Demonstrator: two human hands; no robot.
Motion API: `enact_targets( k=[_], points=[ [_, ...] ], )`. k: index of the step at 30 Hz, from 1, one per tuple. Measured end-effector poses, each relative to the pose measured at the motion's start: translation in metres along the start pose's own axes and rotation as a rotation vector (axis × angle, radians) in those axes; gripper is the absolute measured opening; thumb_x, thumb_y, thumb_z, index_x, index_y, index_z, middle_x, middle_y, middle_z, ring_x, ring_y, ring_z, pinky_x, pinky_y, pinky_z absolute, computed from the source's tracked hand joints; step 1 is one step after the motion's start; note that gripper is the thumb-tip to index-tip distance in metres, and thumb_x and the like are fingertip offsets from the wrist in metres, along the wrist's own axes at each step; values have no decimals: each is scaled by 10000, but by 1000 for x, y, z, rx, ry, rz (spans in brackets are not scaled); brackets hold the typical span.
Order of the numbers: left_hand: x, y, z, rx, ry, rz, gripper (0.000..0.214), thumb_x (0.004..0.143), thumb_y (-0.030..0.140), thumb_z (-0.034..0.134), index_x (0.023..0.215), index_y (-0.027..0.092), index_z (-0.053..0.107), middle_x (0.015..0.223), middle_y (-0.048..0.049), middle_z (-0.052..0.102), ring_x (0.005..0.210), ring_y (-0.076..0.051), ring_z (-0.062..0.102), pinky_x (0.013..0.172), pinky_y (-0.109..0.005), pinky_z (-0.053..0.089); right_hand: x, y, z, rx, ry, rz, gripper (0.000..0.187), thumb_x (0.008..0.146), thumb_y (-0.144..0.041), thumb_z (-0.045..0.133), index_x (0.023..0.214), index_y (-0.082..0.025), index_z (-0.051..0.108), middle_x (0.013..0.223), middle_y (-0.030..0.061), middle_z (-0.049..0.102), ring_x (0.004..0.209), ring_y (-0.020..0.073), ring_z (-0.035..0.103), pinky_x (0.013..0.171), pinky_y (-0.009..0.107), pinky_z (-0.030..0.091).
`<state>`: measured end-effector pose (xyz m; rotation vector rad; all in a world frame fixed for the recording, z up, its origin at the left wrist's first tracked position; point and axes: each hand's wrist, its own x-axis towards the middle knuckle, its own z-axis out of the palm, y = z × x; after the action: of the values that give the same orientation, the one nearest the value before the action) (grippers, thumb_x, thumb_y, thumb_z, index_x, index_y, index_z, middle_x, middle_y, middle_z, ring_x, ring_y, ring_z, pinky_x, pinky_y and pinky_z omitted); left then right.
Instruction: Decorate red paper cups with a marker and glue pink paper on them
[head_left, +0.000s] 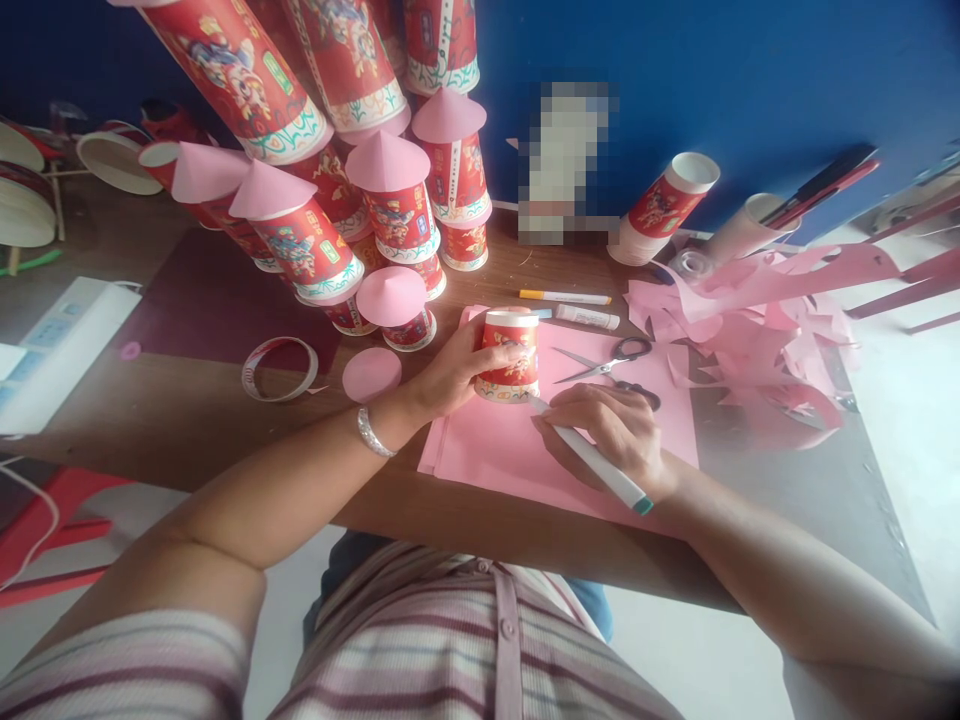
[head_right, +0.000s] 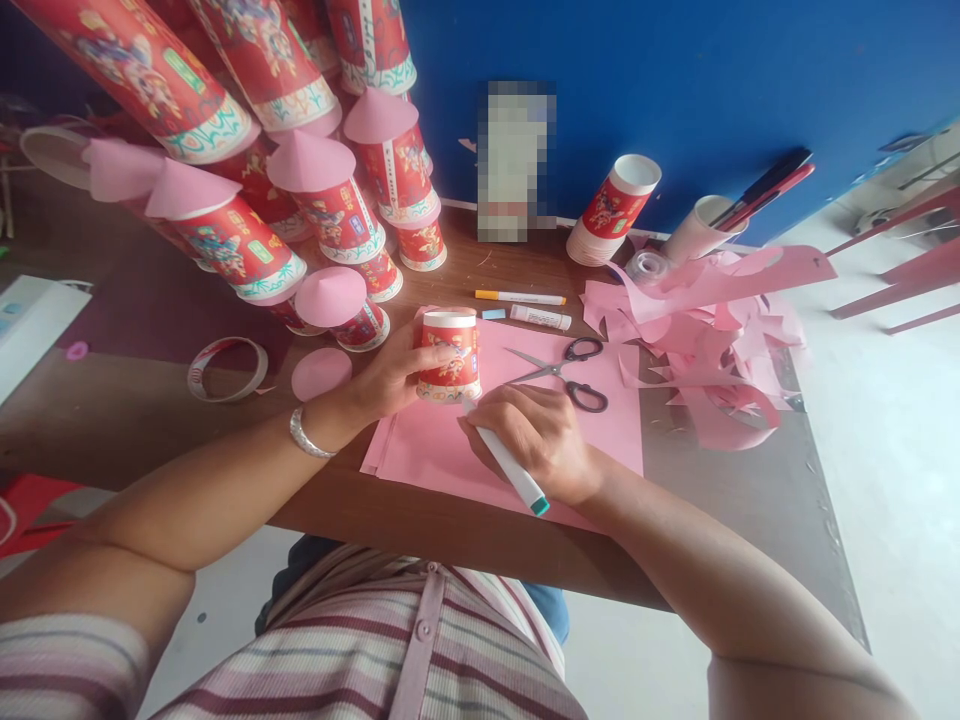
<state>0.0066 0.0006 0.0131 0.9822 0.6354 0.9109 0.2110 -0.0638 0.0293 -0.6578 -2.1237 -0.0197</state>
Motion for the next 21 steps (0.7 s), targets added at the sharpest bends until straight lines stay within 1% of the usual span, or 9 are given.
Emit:
enact_targets(
  k=[5,11,17,21],
  points=[
    [1,-2,-2,-12,14,6,460,735,369,915,1098,183,701,972,-31,670,910,-177,650,792,-294,560,1,1,0,-20,16,0,242,945,-32,731,1033,-217,601,746,-12,716,596,143,689,556,252,587],
    [0,-3,-3,-25,23,-1,477,753,363,908,1140,180,698,1009,-42,673,940,-183,661,809,-293,568,1,1,1,-22,12,-8,228,940,-22,745,1006,-192,609,760,12,723,606,133,688,579,240,577],
    [1,-5,-5,-21,9,-11,500,760,361,901,1170,172,687,1001,-34,681,928,-176,665,821,-295,564,-3,3,3,-24,-7,24,191,977,-83,710,1025,-232,601,752,-42,703,609,134,696,553,256,584],
    [1,-6,-5,-21,26,-16,523,761,354,898,1201,178,678,1021,-37,692,942,-182,670,830,-304,557,-3,4,3,-32,3,23,198,962,-62,691,1007,-233,603,746,-39,706,604,139,703,537,257,576]
  ],
)
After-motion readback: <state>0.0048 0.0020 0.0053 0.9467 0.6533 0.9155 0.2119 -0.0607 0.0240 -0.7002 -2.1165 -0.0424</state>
